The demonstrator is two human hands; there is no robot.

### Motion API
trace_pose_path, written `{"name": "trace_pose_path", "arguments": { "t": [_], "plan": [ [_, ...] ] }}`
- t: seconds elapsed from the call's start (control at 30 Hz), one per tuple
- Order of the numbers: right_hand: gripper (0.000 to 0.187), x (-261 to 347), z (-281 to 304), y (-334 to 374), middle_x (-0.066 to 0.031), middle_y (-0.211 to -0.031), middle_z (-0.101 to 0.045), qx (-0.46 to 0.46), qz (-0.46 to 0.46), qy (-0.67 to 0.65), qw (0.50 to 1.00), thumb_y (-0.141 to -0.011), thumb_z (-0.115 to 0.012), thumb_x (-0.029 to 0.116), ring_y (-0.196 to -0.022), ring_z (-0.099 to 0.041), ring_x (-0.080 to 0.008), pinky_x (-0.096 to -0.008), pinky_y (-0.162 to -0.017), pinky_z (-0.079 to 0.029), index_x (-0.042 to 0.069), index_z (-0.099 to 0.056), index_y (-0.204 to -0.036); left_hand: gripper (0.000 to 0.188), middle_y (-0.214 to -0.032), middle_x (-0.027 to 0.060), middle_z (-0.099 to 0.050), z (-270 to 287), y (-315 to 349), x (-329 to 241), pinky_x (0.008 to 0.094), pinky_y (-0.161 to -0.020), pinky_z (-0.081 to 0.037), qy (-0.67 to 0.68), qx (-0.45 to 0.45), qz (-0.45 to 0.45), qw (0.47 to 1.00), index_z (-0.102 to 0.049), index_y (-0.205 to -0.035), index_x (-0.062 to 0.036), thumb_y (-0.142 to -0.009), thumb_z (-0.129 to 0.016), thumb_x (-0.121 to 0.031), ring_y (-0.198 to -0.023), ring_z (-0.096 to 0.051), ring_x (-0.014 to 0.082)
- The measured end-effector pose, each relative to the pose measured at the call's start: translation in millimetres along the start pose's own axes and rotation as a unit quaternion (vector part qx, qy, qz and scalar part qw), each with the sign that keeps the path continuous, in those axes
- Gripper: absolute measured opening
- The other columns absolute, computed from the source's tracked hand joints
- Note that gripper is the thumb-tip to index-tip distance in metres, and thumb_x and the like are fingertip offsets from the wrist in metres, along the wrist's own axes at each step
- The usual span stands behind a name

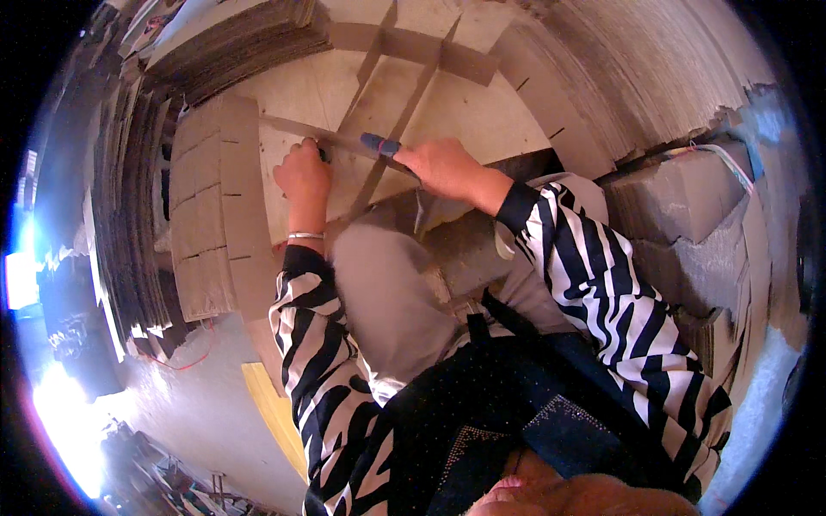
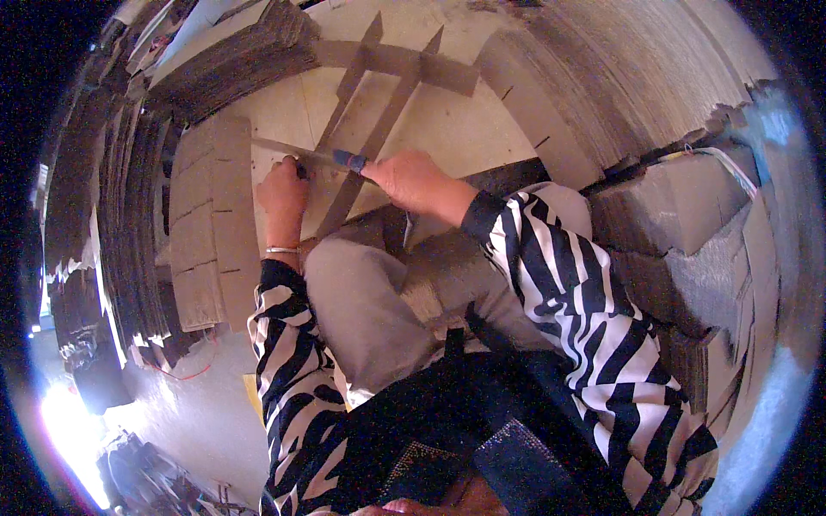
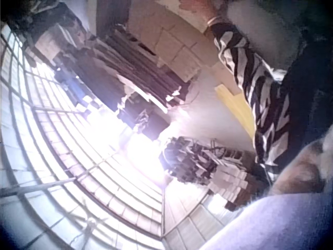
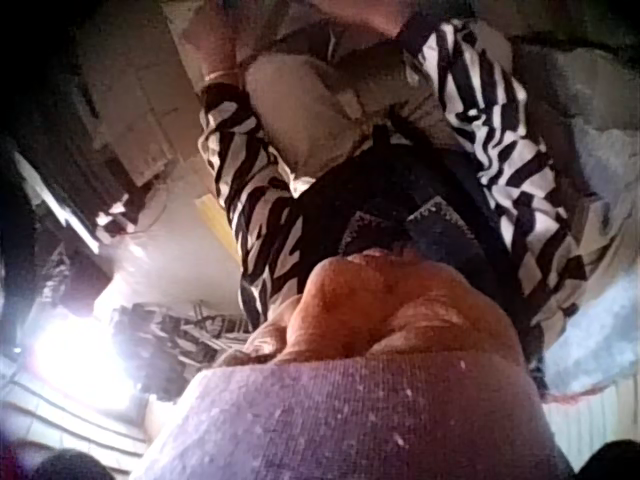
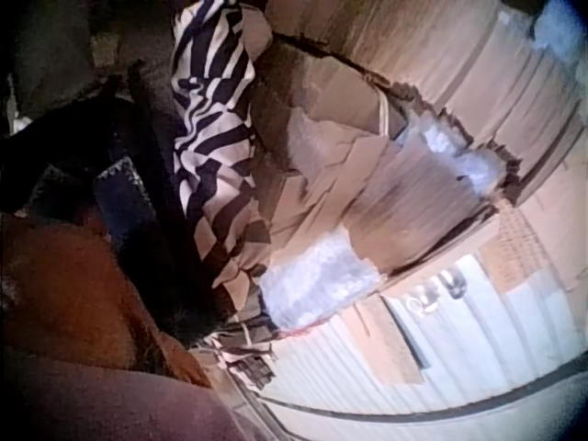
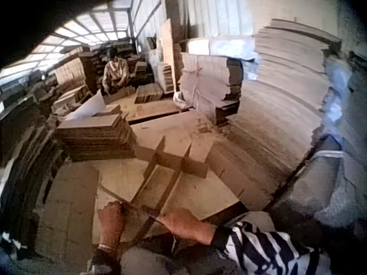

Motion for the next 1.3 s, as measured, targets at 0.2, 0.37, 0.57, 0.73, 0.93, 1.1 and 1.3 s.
{"name": "trace_pose_path", "arguments": {
  "t": [0.2,0.37,0.57,0.73,0.93,1.1,1.3],
  "plan": [
    [0.032,5.6,-16.0,-4.8,-0.0145,-0.076,-0.063,-0.019,0.020,-0.025,0.999,-0.083,-0.053,0.009,-0.071,-0.064,-0.0363,-0.0492,-0.058,-0.049,0.015,-0.054,-0.115,0.016,-0.089,0.0085,-0.068,-7.1,5.9,7.7,0.0441,-0.068,-0.051,0.019,0.006,-0.012,1.000,-0.064,-0.094,-0.0122,-0.078,-0.063,-0.017,-0.083,-0.067,0.0293],
    [0.035,5.5,-1.2,-3.9,-0.0149,-0.079,-0.063,0.030,-0.020,-0.031,0.999,-0.080,-0.055,0.005,-0.075,-0.063,-0.0371,-0.0493,-0.060,-0.048,0.013,-0.056,-0.113,0.014,-0.088,0.0104,-0.068,-12.8,3.5,13.6,0.0444,-0.068,-0.053,0.025,0.008,0.002,1.000,-0.065,-0.089,-0.0100,-0.077,-0.063,-0.017,-0.082,-0.066,0.0311],
    [0.031,-10.3,4.7,9.0,-0.0147,-0.081,-0.063,0.052,-0.054,0.005,0.997,-0.079,-0.058,0.006,-0.078,-0.063,-0.0371,-0.0496,-0.063,-0.047,0.012,-0.056,-0.109,0.013,-0.083,0.0132,-0.067,-20.2,-10.2,-1.8,0.0442,-0.070,-0.053,0.056,0.006,-0.072,0.996,-0.069,-0.083,-0.0095,-0.076,-0.064,-0.019,-0.085,-0.066,0.0322],
    [0.037,4.7,-7.0,-12.6,-0.0154,-0.088,-0.064,0.128,-0.060,-0.047,0.989,-0.077,-0.063,0.012,-0.087,-0.062,-0.0361,-0.0481,-0.069,-0.049,0.011,-0.057,-0.114,0.021,-0.089,0.0162,-0.067,-32.0,-17.4,66.1,0.0465,-0.075,-0.052,0.152,0.107,-0.023,0.982,-0.070,-0.094,-0.0102,-0.077,-0.064,-0.023,-0.090,-0.064,0.0358],
    [0.047,-72.9,89.8,48.0,-0.0151,-0.128,-0.056,-0.094,-0.231,0.053,0.967,-0.075,-0.072,0.023,-0.117,-0.052,-0.0363,-0.0432,-0.092,-0.047,0.007,-0.057,-0.117,0.047,-0.108,0.0196,-0.064,42.3,-28.4,31.4,0.0462,-0.084,-0.051,0.129,-0.051,-0.009,0.990,-0.060,-0.120,-0.0093,-0.081,-0.064,-0.034,-0.099,-0.062,0.0381],
    [0.041,-158.0,62.1,166.5,-0.0085,-0.133,-0.054,-0.066,-0.403,0.294,0.864,-0.077,-0.070,0.023,-0.123,-0.048,-0.0302,-0.0491,-0.096,-0.042,0.009,-0.060,-0.114,0.038,-0.107,0.0199,-0.065,8.1,-57.4,-9.4,0.0469,-0.084,-0.051,0.089,0.073,-0.017,0.993,-0.065,-0.112,-0.0068,-0.082,-0.060,-0.029,-0.100,-0.062,0.0380],
    [0.032,-155.5,97.3,128.6,-0.0122,-0.115,-0.062,-0.223,-0.312,0.219,0.897,-0.076,-0.062,0.010,-0.110,-0.056,-0.0331,-0.0476,-0.082,-0.049,0.009,-0.061,-0.108,0.027,-0.101,0.0182,-0.068,-20.8,-47.3,18.9,0.0464,-0.082,-0.052,0.059,0.169,0.023,0.984,-0.070,-0.099,-0.0072,-0.079,-0.057,-0.020,-0.099,-0.064,0.0361]
  ]
}}
Point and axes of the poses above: each hand's wrist, its own y-axis away from the middle knuckle, its own z-axis out of the back of the hand, x = y × z, the point moved 1 cm from there along -y, towards the middle knuckle
